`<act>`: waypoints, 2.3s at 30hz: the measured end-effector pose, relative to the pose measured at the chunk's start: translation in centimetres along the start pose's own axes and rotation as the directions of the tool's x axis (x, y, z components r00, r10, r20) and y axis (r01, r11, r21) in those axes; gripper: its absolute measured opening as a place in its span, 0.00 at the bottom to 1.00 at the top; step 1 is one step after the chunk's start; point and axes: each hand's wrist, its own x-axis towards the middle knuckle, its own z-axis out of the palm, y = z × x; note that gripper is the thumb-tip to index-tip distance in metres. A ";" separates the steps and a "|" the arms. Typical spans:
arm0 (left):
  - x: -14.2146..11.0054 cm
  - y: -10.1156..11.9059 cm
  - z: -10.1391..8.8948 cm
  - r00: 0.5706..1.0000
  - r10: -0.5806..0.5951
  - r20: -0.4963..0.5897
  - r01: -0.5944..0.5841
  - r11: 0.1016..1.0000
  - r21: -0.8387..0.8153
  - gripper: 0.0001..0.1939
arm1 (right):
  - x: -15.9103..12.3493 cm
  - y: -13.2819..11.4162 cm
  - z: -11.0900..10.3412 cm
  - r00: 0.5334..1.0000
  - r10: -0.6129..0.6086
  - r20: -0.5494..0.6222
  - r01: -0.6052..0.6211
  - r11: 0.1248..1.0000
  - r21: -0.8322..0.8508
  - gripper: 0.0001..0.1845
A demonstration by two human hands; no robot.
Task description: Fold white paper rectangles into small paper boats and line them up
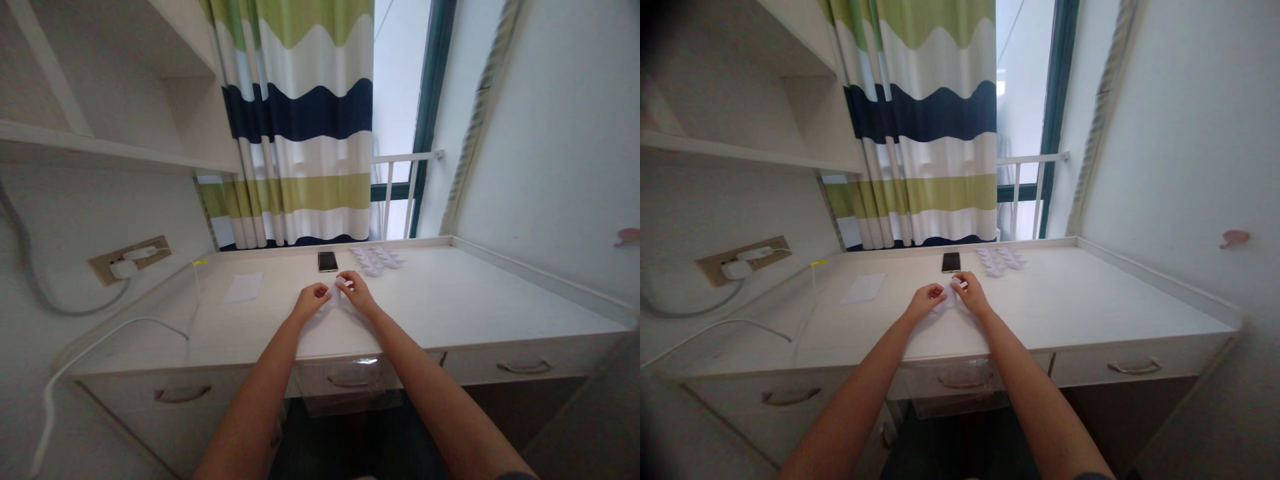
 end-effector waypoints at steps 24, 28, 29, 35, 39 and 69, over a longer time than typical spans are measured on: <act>-0.3 0.2 0.9 0.989 -0.074 0.125 0.112 0.939 -0.326 0.20 | -0.5 -1.1 0.5 0.971 0.153 0.185 -0.185 0.968 0.171 0.15; -0.2 0.4 0.8 0.990 -0.074 0.123 0.113 0.928 -0.354 0.20 | -0.3 -1.5 0.3 0.971 0.164 0.172 -0.198 0.959 0.203 0.15; -0.2 0.5 0.8 0.989 -0.080 0.124 0.121 0.921 -0.371 0.20 | -0.3 -1.6 0.3 0.971 0.166 0.172 -0.201 0.955 0.216 0.15; -0.2 0.9 0.6 0.987 -0.089 0.137 0.140 0.896 -0.422 0.20 | -0.3 -1.9 0.2 0.967 0.184 0.178 -0.228 0.934 0.273 0.15; -0.2 0.9 0.6 0.987 -0.096 0.131 0.143 0.898 -0.415 0.20 | -0.3 -1.8 0.2 0.966 0.180 0.183 -0.227 0.931 0.287 0.15; 0.2 -0.1 0.8 0.992 -0.121 -0.035 0.109 0.964 -0.243 0.12 | -0.2 0.3 0.9 0.968 0.114 0.223 -0.156 0.971 0.181 0.13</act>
